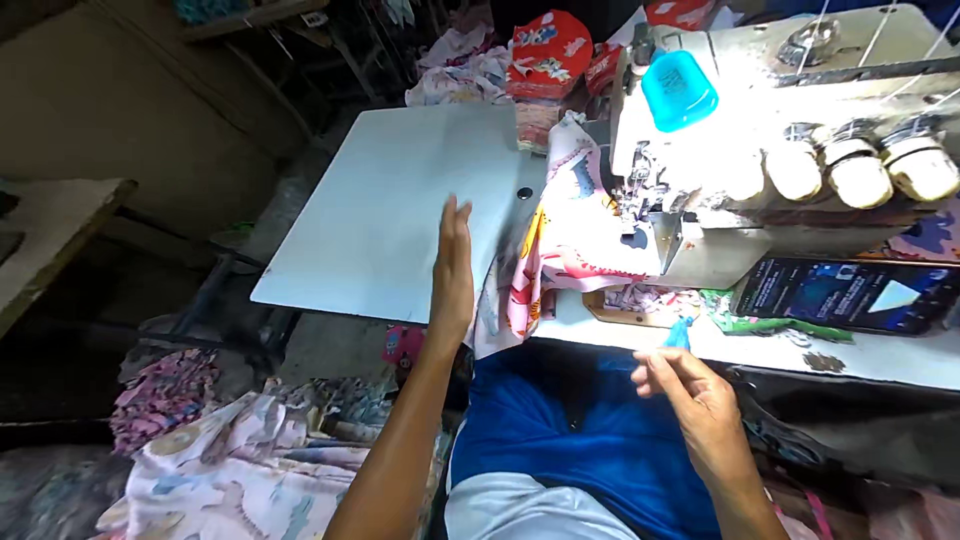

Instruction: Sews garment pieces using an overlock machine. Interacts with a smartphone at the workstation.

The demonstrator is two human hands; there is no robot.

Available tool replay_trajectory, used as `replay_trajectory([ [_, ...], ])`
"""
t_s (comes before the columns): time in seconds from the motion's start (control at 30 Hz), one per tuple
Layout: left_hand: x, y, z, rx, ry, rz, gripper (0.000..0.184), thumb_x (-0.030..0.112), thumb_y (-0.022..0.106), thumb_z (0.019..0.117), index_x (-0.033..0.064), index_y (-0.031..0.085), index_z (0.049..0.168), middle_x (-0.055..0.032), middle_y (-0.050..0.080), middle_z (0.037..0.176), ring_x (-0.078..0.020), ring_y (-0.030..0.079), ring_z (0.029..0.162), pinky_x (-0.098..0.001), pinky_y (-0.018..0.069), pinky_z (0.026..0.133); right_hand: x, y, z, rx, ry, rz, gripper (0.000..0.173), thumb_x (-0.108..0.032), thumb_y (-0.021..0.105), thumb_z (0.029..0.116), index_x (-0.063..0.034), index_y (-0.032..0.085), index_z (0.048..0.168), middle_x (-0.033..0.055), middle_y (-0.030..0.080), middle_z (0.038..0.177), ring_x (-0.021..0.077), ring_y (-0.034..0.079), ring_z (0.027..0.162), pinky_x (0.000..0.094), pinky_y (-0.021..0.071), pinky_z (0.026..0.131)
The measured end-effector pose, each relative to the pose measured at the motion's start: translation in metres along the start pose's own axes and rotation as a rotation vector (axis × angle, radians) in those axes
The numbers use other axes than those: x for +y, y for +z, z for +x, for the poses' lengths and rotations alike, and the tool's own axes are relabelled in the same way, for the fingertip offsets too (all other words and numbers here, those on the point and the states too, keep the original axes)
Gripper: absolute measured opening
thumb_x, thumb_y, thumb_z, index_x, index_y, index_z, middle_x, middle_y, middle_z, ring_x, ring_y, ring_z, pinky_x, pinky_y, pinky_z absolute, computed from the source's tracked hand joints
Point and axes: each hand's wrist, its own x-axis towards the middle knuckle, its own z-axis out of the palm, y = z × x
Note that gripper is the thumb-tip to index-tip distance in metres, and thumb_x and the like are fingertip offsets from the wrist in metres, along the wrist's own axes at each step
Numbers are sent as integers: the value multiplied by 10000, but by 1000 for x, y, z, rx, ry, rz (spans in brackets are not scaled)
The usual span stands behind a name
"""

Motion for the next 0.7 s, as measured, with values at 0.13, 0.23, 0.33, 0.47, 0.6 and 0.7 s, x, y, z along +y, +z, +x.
replay_trajectory([
  [0.13,-84,-27,-25,-222,61,673,643,445,376,1096,14,374,1573,-209,292,1655,-396,224,1549,-662,145,1216,9,-2,-16,-58,58,-31,196,-127,543,1028,-27,706,1071,-26,721,850,49,692,715,190,602,677],
  [0.23,-65,-59,-17,-139,74,571,493,276,425,1108,33,441,1536,-178,334,1643,-395,316,1512,-598,276,1209,10,0,-19,-107,64,-45,210,-142,544,1029,-33,714,1086,-21,724,867,57,696,734,196,605,690],
  [0.33,-34,-60,-6,85,205,416,293,60,490,1054,-4,644,1296,-185,590,1392,-332,590,1241,-472,482,1027,10,6,-19,-119,70,-43,208,-143,545,1027,-39,715,1086,-21,726,867,61,698,735,196,605,693],
  [0.47,-29,-29,10,-18,273,236,209,46,553,1020,-7,741,1094,-149,723,1066,-203,708,900,-355,588,812,12,15,-23,-131,78,-19,195,-132,556,1018,-35,715,1079,-22,729,867,56,699,729,196,607,689],
  [0.6,-33,-9,15,-191,204,212,298,136,703,948,18,707,1222,-153,701,1130,-232,688,948,-370,567,787,12,20,-28,-176,97,-21,190,-118,556,1014,-33,712,1081,-26,730,866,50,702,734,192,607,695],
  [0.7,-40,-7,10,-293,161,255,476,126,798,837,59,680,1293,-144,648,1234,-263,651,988,-434,545,807,15,19,-32,-198,116,-30,193,-121,556,1016,-34,716,1078,-24,730,863,49,698,732,191,603,699],
])
